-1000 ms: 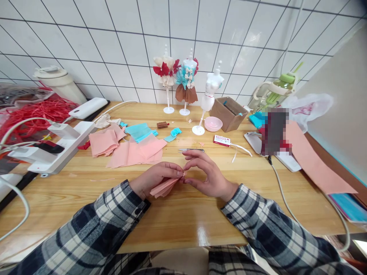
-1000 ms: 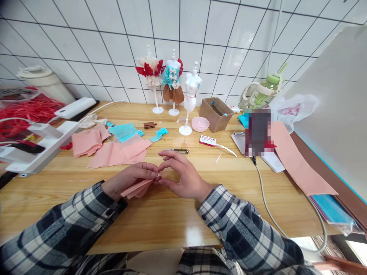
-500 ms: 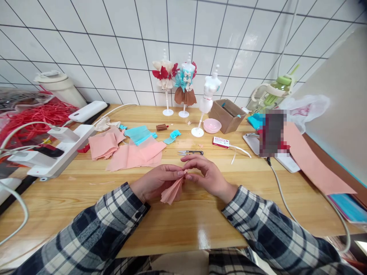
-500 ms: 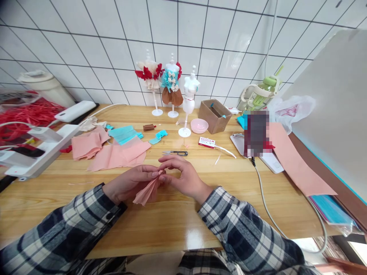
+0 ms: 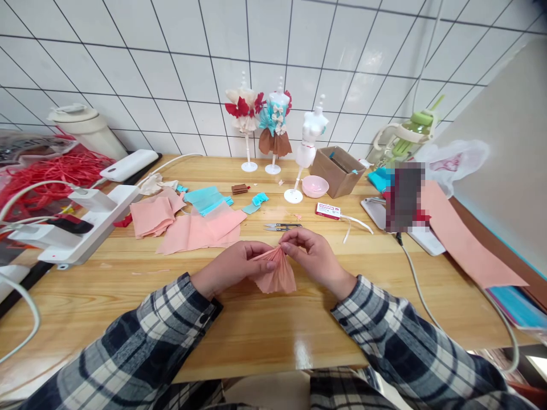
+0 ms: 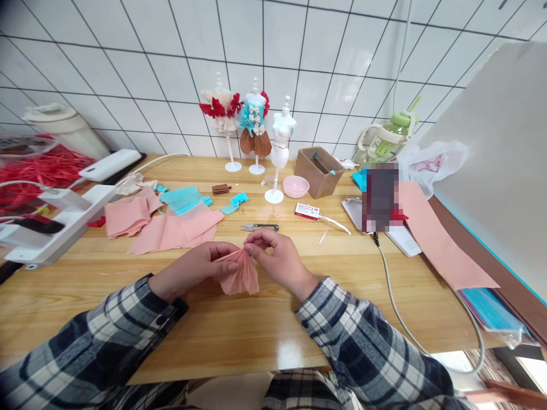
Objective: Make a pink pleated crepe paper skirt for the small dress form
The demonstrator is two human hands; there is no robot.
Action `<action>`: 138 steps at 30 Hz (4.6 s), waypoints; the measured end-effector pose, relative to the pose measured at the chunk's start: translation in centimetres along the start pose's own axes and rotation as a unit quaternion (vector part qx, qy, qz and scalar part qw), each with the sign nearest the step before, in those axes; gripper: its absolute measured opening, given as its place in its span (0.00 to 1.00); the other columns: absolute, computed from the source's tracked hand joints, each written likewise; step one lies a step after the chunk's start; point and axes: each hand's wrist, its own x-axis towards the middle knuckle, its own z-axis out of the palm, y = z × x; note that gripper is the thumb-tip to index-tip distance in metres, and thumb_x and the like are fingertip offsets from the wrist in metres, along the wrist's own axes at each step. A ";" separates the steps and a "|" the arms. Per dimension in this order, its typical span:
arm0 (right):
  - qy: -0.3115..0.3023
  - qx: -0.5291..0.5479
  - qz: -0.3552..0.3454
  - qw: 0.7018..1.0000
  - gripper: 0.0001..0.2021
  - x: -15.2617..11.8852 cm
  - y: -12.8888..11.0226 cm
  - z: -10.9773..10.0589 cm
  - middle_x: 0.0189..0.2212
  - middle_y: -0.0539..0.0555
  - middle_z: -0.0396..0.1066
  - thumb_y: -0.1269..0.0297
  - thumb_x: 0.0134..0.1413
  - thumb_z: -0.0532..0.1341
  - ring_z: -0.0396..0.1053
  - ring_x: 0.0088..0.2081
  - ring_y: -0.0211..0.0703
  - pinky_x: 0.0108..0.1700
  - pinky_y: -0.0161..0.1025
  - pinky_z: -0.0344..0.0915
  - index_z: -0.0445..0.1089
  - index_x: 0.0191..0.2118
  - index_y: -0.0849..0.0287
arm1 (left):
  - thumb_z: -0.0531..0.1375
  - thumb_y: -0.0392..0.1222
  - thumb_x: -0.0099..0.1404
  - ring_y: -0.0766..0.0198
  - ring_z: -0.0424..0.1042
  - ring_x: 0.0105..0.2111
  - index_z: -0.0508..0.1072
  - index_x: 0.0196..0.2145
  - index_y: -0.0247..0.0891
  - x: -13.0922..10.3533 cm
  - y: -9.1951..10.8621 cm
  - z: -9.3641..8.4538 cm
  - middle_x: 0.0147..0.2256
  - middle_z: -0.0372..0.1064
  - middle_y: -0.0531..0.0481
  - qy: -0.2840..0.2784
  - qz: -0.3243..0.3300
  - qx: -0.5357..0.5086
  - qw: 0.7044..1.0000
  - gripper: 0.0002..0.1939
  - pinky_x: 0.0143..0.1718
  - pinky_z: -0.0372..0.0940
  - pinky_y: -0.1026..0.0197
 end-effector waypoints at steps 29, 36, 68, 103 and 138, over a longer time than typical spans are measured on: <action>-0.015 0.144 0.120 0.982 0.13 0.2 0.0 0.6 0.28 0.49 0.71 0.58 0.42 0.71 0.68 0.31 0.37 0.37 0.36 0.64 0.71 0.31 0.60 | 0.67 0.49 0.56 0.69 0.61 0.26 0.72 0.27 0.35 0.2 -0.1 0.0 0.25 0.64 0.56 0.004 0.036 0.029 0.999 0.14 0.29 0.55 0.67; -0.059 0.313 0.253 0.914 0.15 -0.1 0.0 0.8 0.26 0.50 0.71 0.57 0.39 0.73 0.66 0.27 0.36 0.32 0.34 0.61 0.72 0.29 0.62 | 0.65 0.57 0.56 0.58 0.70 0.34 0.78 0.34 0.34 -0.1 0.3 -0.8 0.31 0.74 0.48 -0.063 0.055 0.061 0.995 0.21 0.38 0.63 0.61; -0.037 0.358 0.191 0.913 0.20 0.0 0.5 -0.5 0.40 0.56 0.76 0.68 0.42 0.60 0.71 0.42 0.45 0.46 0.41 0.64 0.75 0.45 0.59 | 0.68 0.46 0.56 0.68 0.66 0.27 0.73 0.30 0.35 0.7 -0.6 0.5 0.27 0.69 0.54 0.135 0.081 -0.264 0.952 0.12 0.30 0.61 0.67; 0.006 0.232 0.171 0.958 0.15 0.3 0.6 1.4 0.28 0.48 0.72 0.57 0.38 0.73 0.66 0.31 0.37 0.38 0.36 0.61 0.72 0.30 0.59 | 0.65 0.53 0.58 0.65 0.64 0.29 0.73 0.29 0.36 0.5 -0.6 0.9 0.28 0.67 0.54 0.080 0.050 -0.076 0.993 0.15 0.32 0.59 0.64; -0.069 0.240 0.184 0.951 0.16 0.1 1.3 0.3 0.26 0.46 0.71 0.61 0.45 0.71 0.67 0.28 0.35 0.34 0.34 0.59 0.73 0.41 0.58 | 0.67 0.52 0.55 0.66 0.61 0.26 0.73 0.29 0.37 0.3 -0.5 0.1 0.26 0.64 0.53 0.084 0.026 -0.073 0.993 0.14 0.26 0.56 0.66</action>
